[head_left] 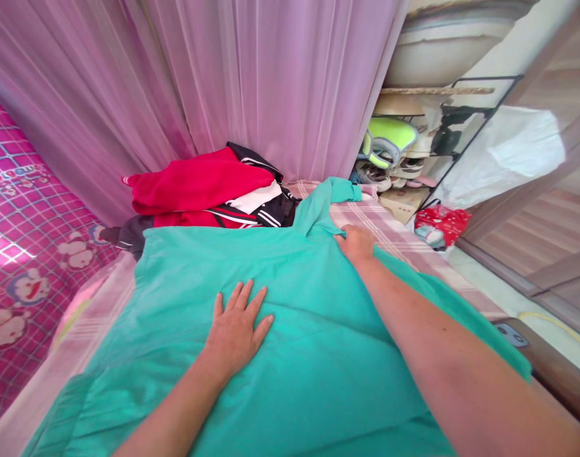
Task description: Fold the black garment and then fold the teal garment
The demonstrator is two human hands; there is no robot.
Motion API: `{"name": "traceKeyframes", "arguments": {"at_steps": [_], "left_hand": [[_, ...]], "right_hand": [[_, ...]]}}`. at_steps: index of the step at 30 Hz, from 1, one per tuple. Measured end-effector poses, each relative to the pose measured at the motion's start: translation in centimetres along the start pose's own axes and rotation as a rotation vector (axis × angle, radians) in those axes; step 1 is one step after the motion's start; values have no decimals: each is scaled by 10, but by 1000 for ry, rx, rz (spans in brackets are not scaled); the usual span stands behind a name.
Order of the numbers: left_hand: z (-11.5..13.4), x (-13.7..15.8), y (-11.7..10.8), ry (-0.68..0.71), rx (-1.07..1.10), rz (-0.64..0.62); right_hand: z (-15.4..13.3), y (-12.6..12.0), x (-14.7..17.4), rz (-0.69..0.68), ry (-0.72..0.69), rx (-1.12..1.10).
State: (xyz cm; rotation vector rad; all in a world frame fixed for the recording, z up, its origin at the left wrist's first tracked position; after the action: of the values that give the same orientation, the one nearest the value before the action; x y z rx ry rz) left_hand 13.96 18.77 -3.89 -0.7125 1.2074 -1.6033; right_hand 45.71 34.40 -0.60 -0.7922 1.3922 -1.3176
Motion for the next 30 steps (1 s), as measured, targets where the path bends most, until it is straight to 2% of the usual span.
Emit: {"name": "traceKeyframes", "arguments": {"at_steps": [3, 6, 9, 11, 13, 16, 20, 24, 30], "left_hand": [[0, 0, 0, -24, 0, -23], [2, -1, -1, -33, 2, -23], [3, -2, -3, -49, -6, -19], [4, -2, -4, -72, -22, -24], [5, -2, -5, -89, -34, -33], [6, -2, -6, -107, -38, -54], [7, -2, -8, -104, -23, -48], [7, -3, -7, -111, -2, -63], [6, -1, -12, -106, -5, -56]], "right_hand": [[-4, -16, 14, 118, -23, -32], [-28, -36, 46, 197, -247, -93], [-62, -33, 95, 46, -608, -115], [-71, -19, 118, -117, -707, -68], [-67, -7, 124, -238, -665, -8], [-58, -4, 118, -305, -543, 42], [-64, -12, 124, -282, -493, -1], [-72, -8, 143, -235, -497, 11], [-71, -7, 146, -179, -468, 12]]}}
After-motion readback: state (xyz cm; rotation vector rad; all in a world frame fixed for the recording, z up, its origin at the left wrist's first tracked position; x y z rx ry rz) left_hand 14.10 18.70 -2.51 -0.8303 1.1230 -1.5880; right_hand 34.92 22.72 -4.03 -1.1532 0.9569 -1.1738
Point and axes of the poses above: each hand's wrist, its own x-axis away from the middle knuckle, its own y-axis out of the palm, z = x × y, the point moved 8 cm from there along -x, towards the middle knuckle, and after that the axes turned 15 degrees about x, right-handed, at the moved point
